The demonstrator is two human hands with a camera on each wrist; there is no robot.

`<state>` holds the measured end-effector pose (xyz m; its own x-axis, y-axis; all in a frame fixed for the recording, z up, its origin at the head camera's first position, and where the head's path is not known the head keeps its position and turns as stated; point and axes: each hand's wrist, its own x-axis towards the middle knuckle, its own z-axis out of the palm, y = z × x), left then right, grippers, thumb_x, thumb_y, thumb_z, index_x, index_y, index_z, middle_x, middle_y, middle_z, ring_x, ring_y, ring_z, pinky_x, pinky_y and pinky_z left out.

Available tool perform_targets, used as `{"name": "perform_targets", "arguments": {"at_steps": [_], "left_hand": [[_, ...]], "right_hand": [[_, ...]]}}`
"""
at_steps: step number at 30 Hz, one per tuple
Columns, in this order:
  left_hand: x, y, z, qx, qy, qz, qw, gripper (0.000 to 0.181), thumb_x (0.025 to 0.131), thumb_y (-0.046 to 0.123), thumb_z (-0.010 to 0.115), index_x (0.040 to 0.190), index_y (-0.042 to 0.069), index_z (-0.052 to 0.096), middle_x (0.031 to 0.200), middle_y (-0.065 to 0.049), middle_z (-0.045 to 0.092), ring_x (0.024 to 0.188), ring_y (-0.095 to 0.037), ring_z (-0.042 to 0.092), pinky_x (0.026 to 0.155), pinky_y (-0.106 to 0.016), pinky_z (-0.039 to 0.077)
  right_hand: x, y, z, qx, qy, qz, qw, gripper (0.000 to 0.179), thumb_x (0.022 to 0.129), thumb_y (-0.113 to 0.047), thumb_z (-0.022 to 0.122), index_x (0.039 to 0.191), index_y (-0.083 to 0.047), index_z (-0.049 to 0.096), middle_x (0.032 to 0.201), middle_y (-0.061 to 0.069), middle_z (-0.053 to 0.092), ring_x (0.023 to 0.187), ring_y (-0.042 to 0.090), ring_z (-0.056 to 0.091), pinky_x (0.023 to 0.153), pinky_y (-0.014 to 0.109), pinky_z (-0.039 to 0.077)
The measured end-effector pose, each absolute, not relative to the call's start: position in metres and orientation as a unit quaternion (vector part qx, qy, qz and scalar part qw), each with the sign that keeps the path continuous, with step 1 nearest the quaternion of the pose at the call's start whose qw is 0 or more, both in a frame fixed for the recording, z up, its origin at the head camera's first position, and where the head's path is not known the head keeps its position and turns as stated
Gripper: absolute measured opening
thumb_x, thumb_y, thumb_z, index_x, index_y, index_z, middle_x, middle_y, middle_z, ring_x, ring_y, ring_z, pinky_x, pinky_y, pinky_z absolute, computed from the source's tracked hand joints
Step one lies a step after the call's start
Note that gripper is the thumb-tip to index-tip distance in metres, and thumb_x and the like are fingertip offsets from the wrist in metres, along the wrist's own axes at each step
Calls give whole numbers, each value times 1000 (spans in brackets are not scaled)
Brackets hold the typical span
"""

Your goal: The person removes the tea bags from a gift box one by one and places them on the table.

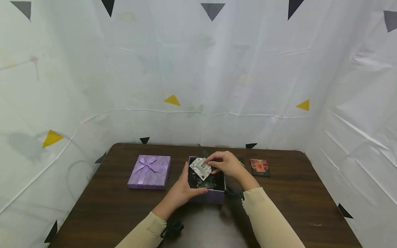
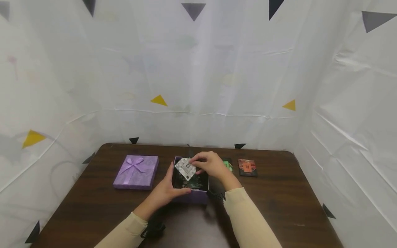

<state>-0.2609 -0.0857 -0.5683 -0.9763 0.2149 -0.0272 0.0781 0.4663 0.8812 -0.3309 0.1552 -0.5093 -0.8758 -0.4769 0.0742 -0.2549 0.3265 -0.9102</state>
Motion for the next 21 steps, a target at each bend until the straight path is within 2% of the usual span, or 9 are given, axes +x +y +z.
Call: {"name": "perform_targets", "arguments": {"at_steps": [5,6,12,14,17,21], "left_hand": [[-261,-85,-567,79,858,502,68,143,82,55,94,177,21,-6,183,-19,12,166,-43,27,129,-65,33],[-261,-84,-568,80,858,504,67,143,82,54,95,177,21,-6,183,-19,12,165,-43,28,129,-65,33],[-261,-84,-569,85,855,509,62,143,82,50,96,177,21,-6,183,-19,12,166,-43,26,129,-66,32],[-261,-84,-569,85,856,507,59,143,81,49,97,177,20,-5,183,-19,12,166,-43,27,129,-65,32],[-260,-84,-568,87,858,504,54,143,81,48,97,177,20,-5,183,-19,13,165,-43,27,129,-65,32],[-259,-84,-568,81,862,496,60,143,81,51,96,177,24,-6,184,-17,12,165,-43,28,128,-66,33]], "right_hand": [[-322,166,-510,-228,803,-547,70,19,103,-13,78,121,-12,83,123,14,76,93,26,79,81,43,68],[-319,169,-510,-228,803,-548,59,20,103,-14,77,122,-13,82,125,14,75,93,30,79,82,45,68],[-308,191,-513,-210,804,-554,-44,17,103,-14,77,119,-18,81,119,8,72,85,35,73,71,41,64],[-306,199,-515,-207,801,-557,-74,14,103,-12,77,115,-16,82,116,9,71,80,29,71,64,35,61],[-301,209,-516,-201,796,-562,-102,12,103,-10,76,113,-13,82,116,11,70,77,22,71,61,29,58],[-294,220,-513,-186,793,-561,-149,12,105,-8,73,111,-13,82,112,10,70,78,15,65,67,21,54]]}}
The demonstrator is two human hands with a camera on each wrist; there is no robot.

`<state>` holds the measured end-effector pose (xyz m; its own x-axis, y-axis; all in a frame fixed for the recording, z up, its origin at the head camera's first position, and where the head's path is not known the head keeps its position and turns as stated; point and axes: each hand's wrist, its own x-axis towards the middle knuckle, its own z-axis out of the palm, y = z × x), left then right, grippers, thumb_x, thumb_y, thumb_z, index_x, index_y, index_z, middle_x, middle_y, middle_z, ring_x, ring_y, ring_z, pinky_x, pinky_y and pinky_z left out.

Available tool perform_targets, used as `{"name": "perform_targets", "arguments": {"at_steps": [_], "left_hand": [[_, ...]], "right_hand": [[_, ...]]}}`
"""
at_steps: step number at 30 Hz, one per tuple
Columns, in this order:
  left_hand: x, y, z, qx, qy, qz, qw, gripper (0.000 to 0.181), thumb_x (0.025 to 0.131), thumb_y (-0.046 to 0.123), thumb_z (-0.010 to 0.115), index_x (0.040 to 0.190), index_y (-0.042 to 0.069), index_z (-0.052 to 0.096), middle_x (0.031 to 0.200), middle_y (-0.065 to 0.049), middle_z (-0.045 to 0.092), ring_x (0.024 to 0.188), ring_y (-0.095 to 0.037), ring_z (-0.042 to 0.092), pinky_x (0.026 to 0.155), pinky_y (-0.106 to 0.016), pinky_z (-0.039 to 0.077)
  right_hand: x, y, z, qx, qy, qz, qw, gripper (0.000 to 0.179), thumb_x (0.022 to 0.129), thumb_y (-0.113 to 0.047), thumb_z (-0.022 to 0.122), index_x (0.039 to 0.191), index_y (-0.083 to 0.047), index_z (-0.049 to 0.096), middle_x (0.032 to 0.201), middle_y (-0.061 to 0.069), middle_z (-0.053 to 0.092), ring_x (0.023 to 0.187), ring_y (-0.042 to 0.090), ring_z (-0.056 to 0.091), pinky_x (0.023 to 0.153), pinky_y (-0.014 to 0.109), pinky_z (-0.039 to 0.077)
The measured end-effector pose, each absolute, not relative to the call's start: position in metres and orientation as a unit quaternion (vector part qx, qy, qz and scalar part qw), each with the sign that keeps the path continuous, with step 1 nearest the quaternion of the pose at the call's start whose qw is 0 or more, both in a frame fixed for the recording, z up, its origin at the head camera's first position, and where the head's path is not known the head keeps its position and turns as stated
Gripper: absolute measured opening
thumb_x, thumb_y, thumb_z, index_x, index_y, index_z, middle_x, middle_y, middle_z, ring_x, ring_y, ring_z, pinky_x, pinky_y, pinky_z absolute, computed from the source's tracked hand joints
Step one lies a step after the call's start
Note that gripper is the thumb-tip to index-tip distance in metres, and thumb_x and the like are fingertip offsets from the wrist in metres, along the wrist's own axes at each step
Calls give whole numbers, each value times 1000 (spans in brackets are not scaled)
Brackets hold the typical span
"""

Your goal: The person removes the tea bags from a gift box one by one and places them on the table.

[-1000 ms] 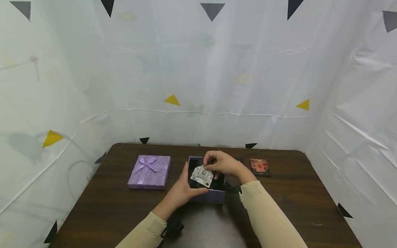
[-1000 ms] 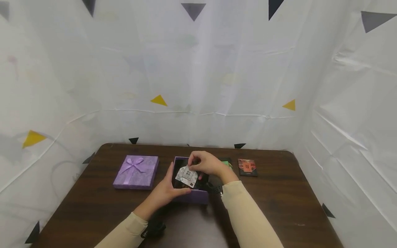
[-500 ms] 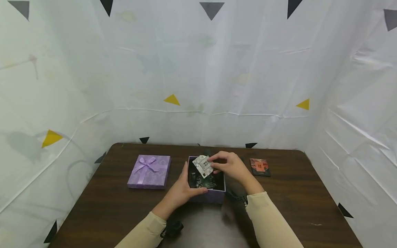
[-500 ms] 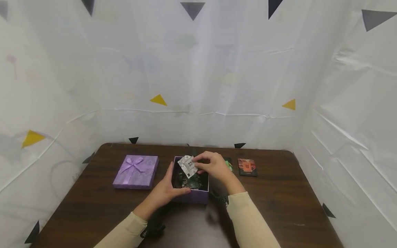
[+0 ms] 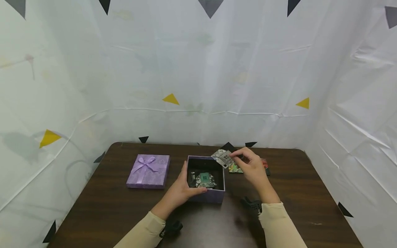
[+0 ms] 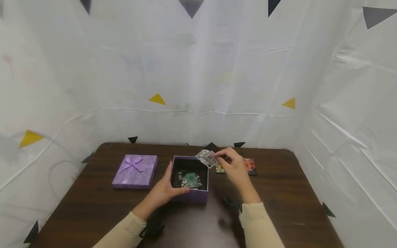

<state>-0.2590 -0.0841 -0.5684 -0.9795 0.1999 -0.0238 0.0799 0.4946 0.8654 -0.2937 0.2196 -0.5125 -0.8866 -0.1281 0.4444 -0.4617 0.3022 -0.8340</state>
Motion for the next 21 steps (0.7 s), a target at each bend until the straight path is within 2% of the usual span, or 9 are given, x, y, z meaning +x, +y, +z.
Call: {"name": "perform_targets", "arguments": {"at_steps": [3,8,11,15,18,21], "left_hand": [[-259,-84,-568,73,866,490,67,144,81,54,96,177,27,-7,184,-16,12,164,-43,30,127,-66,35],[-259,-83,-567,74,865,492,63,144,79,57,96,177,26,-6,184,-15,13,164,-43,32,126,-66,36],[-259,-84,-568,75,866,490,64,144,79,57,95,177,26,-6,184,-15,13,164,-43,32,126,-66,36],[-259,-84,-569,76,864,493,68,144,80,56,96,177,26,-7,184,-16,13,165,-43,30,127,-67,35],[-260,-83,-569,75,862,496,68,144,80,56,96,177,26,-6,184,-16,12,165,-43,29,127,-67,34],[-260,-83,-569,74,862,498,66,144,79,56,96,177,27,-6,184,-15,12,165,-43,29,127,-67,35]], "right_hand": [[-289,226,-510,177,-792,550,197,14,105,-5,72,109,-12,83,108,10,71,83,12,61,71,19,51],[-295,238,-518,148,-796,530,252,15,103,0,73,112,-6,82,108,15,72,81,10,56,67,17,45],[-301,250,-526,111,-788,554,246,15,104,-1,72,117,-3,80,110,18,71,77,8,60,64,15,48],[-303,271,-535,69,-768,587,246,17,107,-5,69,121,-1,76,95,27,68,62,12,69,53,20,54],[-306,290,-546,46,-757,589,279,18,107,-7,69,122,1,75,88,30,68,59,11,69,50,22,55],[-311,313,-569,4,-741,585,329,19,106,-4,70,122,4,75,90,28,69,61,7,66,53,19,55]]}}
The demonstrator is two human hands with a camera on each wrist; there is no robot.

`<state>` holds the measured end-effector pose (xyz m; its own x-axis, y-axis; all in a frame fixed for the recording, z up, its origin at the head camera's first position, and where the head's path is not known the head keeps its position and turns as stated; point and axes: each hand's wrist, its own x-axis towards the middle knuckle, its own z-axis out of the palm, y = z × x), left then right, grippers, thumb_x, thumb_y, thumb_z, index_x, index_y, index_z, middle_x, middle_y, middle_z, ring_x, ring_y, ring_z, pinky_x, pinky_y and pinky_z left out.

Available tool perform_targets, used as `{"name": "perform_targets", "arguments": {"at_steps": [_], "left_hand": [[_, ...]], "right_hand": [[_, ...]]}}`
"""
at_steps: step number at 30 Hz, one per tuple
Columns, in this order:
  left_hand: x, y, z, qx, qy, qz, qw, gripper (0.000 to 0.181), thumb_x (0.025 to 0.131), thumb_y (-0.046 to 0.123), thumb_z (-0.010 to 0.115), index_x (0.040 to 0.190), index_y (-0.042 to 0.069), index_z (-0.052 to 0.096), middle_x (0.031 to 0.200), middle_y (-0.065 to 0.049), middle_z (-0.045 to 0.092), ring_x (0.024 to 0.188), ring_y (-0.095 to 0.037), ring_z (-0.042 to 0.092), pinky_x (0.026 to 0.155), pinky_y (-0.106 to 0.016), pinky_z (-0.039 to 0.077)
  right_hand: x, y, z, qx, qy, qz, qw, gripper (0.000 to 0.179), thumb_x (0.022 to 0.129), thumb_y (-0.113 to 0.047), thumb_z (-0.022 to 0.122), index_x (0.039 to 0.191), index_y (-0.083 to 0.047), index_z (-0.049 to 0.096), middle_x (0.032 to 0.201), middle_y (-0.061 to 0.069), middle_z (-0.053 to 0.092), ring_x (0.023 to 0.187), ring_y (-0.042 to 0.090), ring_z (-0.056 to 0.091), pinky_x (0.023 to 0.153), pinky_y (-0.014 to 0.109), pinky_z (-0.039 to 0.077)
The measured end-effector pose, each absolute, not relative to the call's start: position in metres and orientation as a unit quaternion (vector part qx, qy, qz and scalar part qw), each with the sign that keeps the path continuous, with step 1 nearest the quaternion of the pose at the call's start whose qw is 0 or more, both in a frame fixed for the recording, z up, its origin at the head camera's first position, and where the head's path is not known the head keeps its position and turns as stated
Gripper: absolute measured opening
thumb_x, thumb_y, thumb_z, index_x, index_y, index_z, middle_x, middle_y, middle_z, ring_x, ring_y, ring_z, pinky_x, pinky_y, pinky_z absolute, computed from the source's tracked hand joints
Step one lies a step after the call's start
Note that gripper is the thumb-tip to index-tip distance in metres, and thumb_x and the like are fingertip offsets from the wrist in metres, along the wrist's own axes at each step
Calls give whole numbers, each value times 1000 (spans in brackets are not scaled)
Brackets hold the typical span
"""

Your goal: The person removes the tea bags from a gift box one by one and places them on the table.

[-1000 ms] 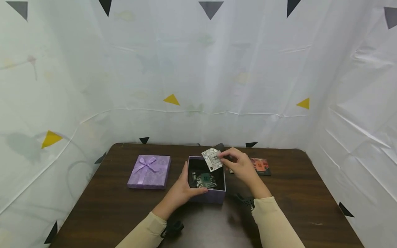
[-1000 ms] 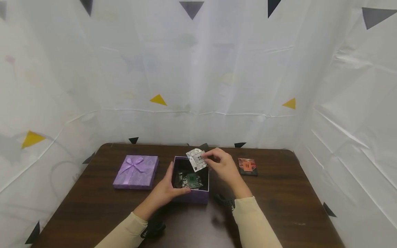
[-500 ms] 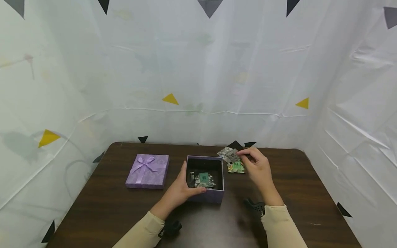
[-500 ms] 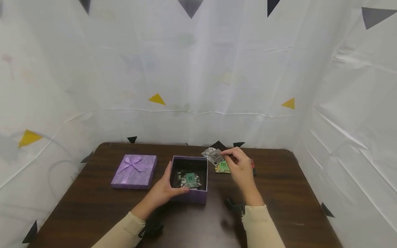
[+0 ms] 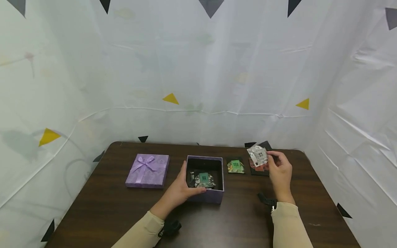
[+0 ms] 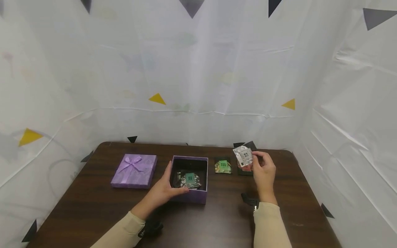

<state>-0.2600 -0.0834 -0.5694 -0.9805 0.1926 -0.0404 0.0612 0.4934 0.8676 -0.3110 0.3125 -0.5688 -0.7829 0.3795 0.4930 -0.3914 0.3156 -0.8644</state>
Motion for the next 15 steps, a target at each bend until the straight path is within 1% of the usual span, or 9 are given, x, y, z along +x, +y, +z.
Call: {"name": "perform_targets", "arguments": {"at_steps": [2,4,6,8,9,13,15], "left_hand": [[-260,-83,-569,74,862,498,67,144,80,57,95,177,27,-7,184,-15,12,165,-43,29,127,-67,35],[-259,-83,-568,74,861,497,70,144,79,58,95,177,28,-7,184,-15,12,165,-43,29,126,-68,35],[-259,-83,-567,74,862,496,74,144,80,58,95,177,28,-7,184,-15,11,165,-44,28,126,-68,35],[-258,-83,-565,73,861,497,76,144,80,57,95,177,27,-7,184,-15,11,166,-44,28,126,-69,35],[-258,-83,-564,72,861,497,77,144,80,57,95,177,27,-7,184,-15,11,166,-44,28,125,-69,36],[-257,-84,-562,70,861,497,77,143,81,55,95,177,27,-7,184,-14,11,166,-43,27,125,-69,36],[-256,-84,-562,69,863,495,79,143,81,56,95,177,28,-7,184,-13,10,166,-43,27,125,-69,36]], "right_hand": [[-312,329,-585,-37,-726,584,361,19,106,-2,69,121,6,75,90,24,68,62,5,63,55,17,54],[-312,343,-596,-77,-703,591,387,19,105,-1,69,121,8,75,87,18,67,61,7,61,54,17,53],[-311,353,-603,-111,-684,594,409,19,105,-1,68,120,9,75,85,9,66,63,8,60,55,16,51],[-309,361,-604,-137,-675,588,424,20,105,-4,69,120,8,76,87,0,66,67,7,59,60,15,49],[-309,363,-605,-147,-673,584,430,20,105,-5,69,119,8,77,89,-3,66,70,6,58,62,15,48],[-306,369,-604,-192,-691,552,426,22,105,-9,69,119,6,78,96,-13,65,83,0,56,74,15,44],[-305,373,-604,-213,-701,541,412,23,103,-11,72,119,5,78,97,-16,65,86,-2,56,76,14,43]]}}
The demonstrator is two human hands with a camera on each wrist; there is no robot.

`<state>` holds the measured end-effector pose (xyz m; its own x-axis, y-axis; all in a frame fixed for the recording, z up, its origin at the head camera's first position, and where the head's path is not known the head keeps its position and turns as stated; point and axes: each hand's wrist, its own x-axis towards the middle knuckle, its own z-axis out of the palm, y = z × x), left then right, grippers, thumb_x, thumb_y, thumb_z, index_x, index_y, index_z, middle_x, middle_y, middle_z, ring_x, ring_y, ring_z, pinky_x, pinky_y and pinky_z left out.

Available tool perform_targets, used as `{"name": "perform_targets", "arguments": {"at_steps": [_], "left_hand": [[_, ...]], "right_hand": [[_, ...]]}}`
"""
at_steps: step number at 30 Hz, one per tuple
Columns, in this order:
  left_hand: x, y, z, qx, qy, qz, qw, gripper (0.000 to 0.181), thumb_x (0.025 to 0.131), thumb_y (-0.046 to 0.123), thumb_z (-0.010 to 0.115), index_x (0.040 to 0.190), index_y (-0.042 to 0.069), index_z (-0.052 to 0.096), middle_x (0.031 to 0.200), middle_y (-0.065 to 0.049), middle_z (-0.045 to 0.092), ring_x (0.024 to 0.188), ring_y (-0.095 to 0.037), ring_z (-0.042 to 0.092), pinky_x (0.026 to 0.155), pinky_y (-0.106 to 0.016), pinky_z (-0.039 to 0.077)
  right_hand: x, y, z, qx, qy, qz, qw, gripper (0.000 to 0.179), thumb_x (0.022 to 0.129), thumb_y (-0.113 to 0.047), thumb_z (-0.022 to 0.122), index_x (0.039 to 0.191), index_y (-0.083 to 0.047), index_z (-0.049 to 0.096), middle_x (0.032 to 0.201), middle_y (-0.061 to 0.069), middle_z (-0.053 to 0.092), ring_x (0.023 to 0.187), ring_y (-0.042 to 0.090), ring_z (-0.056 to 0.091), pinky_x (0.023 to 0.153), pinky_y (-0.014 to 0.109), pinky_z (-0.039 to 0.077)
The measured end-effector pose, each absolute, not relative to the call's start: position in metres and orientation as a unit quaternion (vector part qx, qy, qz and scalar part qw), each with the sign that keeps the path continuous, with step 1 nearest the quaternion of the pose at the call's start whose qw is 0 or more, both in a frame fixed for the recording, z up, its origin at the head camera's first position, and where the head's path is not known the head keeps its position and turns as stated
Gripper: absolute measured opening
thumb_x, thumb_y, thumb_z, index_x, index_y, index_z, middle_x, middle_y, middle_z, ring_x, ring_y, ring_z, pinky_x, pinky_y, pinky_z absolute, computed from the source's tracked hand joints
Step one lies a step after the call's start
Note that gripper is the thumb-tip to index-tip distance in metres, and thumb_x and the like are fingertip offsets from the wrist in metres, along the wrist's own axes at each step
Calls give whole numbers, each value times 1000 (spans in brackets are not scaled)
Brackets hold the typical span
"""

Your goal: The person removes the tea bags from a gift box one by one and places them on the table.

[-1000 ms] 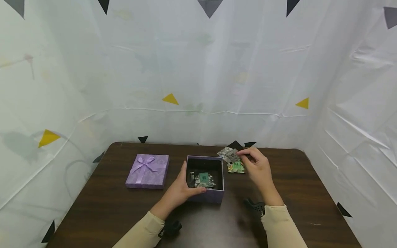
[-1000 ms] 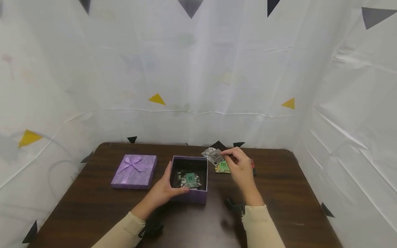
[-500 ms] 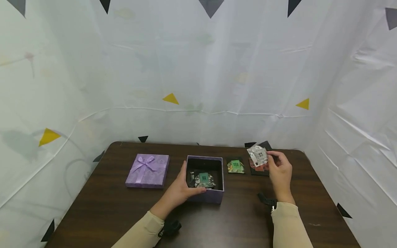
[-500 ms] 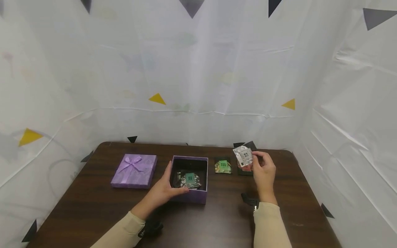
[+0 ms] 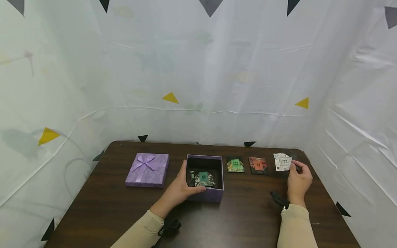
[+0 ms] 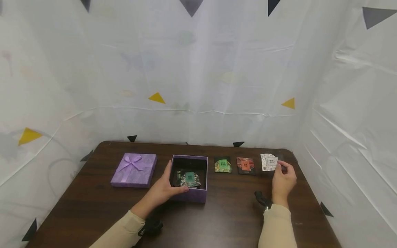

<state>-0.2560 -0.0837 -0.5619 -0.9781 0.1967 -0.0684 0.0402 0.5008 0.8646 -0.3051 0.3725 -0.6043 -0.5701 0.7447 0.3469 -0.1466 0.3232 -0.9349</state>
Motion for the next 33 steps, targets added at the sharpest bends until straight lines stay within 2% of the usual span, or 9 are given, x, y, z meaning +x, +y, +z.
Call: {"name": "perform_targets", "arguments": {"at_steps": [2,4,6,9,11,13,15,21,33], "left_hand": [[-256,-84,-562,68,863,494,80,142,81,56,95,177,28,-7,185,-13,10,166,-43,27,125,-69,36],[-256,-84,-562,67,863,494,81,143,81,58,94,177,29,-7,185,-12,10,166,-42,28,125,-68,36],[-256,-84,-564,67,863,495,80,143,80,59,94,177,29,-7,185,-12,10,166,-42,28,126,-68,36],[-257,-84,-567,65,863,495,78,143,80,60,94,177,29,-7,185,-13,11,166,-42,27,127,-69,34],[-258,-83,-568,62,863,495,75,145,78,62,94,177,29,-6,184,-14,11,167,-43,26,127,-69,33],[-258,-83,-569,60,865,492,75,146,77,65,94,177,30,-7,184,-15,12,167,-43,26,127,-69,32],[-258,-83,-569,60,867,490,72,146,77,66,94,177,31,-7,184,-15,11,166,-44,26,127,-69,33],[-258,-84,-568,63,867,489,64,146,77,64,94,177,30,-6,184,-15,12,166,-43,26,128,-68,32],[-256,-84,-565,71,864,496,60,145,77,63,94,177,32,-6,185,-12,11,167,-41,26,128,-68,32]], "right_hand": [[-305,375,-604,-235,-717,526,392,26,101,-15,77,120,3,79,99,-16,65,87,-2,56,76,12,43],[-304,377,-605,-249,-732,516,369,32,99,-20,81,123,1,78,105,-7,69,90,3,59,77,15,44],[-302,377,-606,-260,-753,499,341,39,99,-25,83,129,-1,76,117,7,73,102,14,63,89,21,43],[-300,379,-610,-262,-792,469,289,46,99,-23,82,137,0,70,138,26,69,126,42,58,112,50,33],[-301,380,-612,-257,-825,438,250,49,99,-21,79,141,1,67,145,34,62,135,55,48,112,66,24],[-301,381,-614,-250,-847,415,219,50,99,-19,77,143,1,64,148,38,56,138,62,42,112,75,20],[-302,380,-614,-243,-863,395,200,51,99,-19,76,144,2,63,150,41,51,139,64,38,112,78,19],[-303,377,-611,-240,-868,386,198,50,99,-19,76,142,5,65,151,43,40,144,61,30,116,76,16],[-305,378,-613,-239,-888,358,162,58,101,-27,74,147,5,60,154,43,35,145,60,27,115,76,16]]}}
